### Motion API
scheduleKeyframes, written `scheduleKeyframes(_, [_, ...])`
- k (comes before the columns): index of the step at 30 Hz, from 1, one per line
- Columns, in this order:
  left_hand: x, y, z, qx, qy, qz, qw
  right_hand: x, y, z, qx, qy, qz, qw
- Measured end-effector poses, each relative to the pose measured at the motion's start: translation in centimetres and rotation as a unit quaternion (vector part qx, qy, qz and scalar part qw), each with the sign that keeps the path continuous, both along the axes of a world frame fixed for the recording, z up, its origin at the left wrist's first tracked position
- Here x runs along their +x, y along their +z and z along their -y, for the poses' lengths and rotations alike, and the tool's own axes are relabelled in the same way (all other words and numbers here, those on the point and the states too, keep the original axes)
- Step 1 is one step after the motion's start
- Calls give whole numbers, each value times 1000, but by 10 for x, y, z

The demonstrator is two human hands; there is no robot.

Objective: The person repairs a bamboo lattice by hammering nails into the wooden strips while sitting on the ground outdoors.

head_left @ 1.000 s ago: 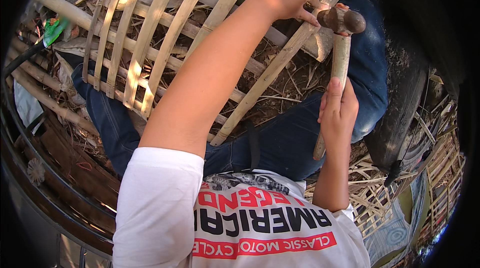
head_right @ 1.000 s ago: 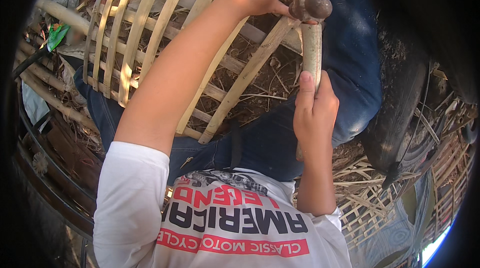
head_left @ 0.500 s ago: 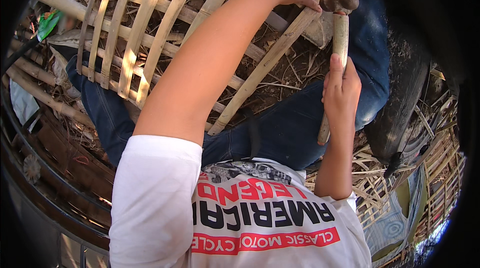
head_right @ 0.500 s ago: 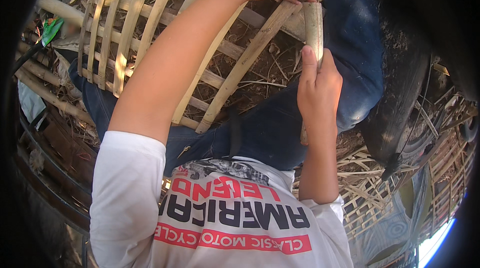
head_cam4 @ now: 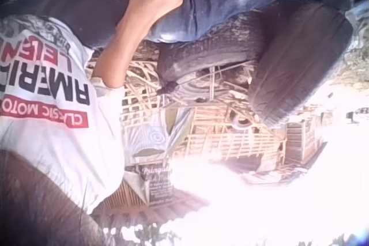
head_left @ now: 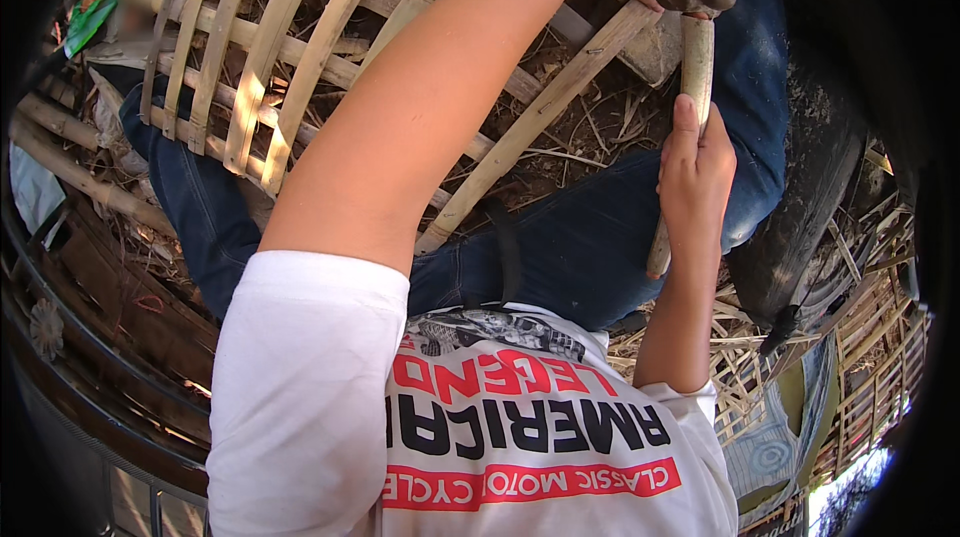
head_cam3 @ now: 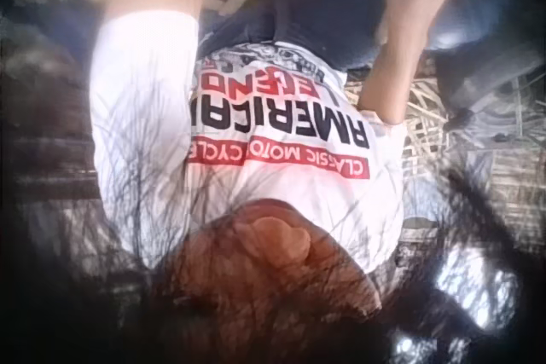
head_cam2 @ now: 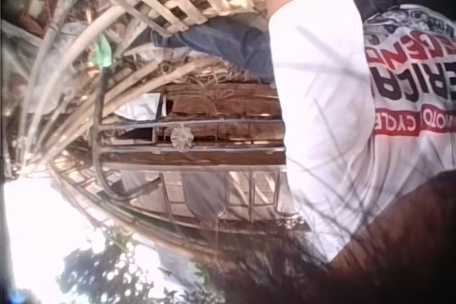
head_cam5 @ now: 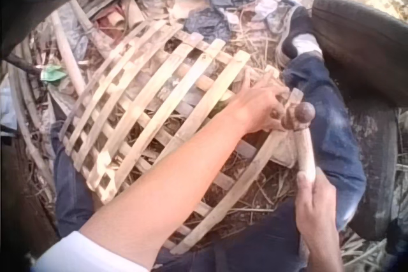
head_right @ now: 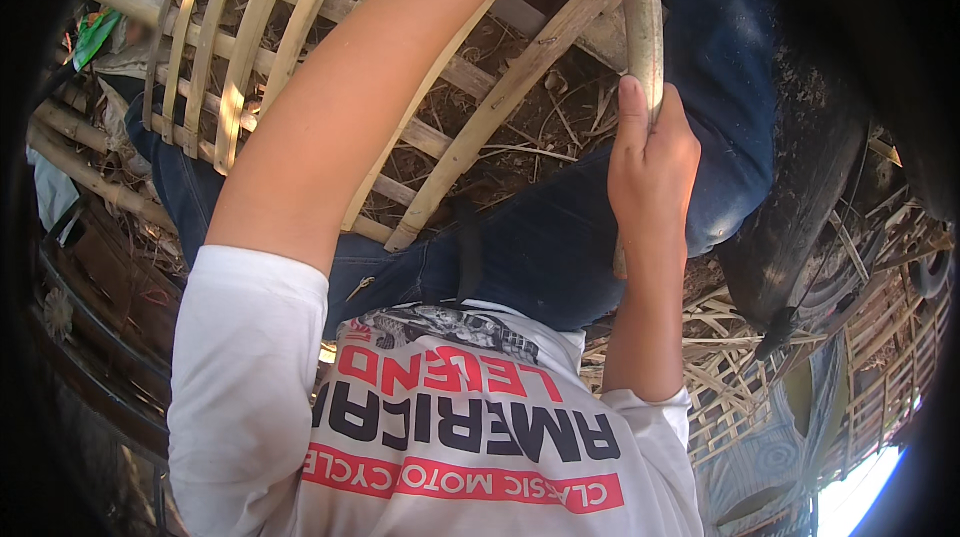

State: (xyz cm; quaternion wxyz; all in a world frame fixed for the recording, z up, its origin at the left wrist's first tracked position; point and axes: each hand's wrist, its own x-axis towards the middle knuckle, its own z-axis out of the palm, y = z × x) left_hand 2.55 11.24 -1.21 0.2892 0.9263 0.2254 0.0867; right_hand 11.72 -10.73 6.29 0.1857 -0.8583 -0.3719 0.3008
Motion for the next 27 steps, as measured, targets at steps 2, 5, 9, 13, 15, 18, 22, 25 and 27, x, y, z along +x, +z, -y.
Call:
scheduleKeyframes(2, [5,5,-1,23,8,35,999,-2,14,-3,44,-36,-38,998])
scheduleKeyframes(5, [5,-9,4,-3,4,35,999,-8,12,6,63,-68,-60,994])
scheduleKeyframes(9, [7,-8,0,32,-6,18,999,-5,12,-7,19,18,-21,999])
scheduleKeyframes(13, [4,-15,-1,15,11,60,998,-3,7,-6,26,-5,-5,1000])
scheduleKeyframes(15, [-3,-12,-3,32,29,31,999,-8,6,-9,31,14,-22,999])
scheduleKeyframes(18, [11,-13,3,-18,10,55,998,-8,22,4,65,-47,-51,995])
scheduleKeyframes(22, [3,-13,-1,1,17,67,998,0,-3,-9,32,8,-11,999])
scheduleKeyframes(25, [4,-13,9,-47,22,49,997,-11,26,6,74,-50,-34,995])
scheduleKeyframes(27, [6,-16,-3,18,11,85,996,-4,-1,-9,26,-3,22,999])
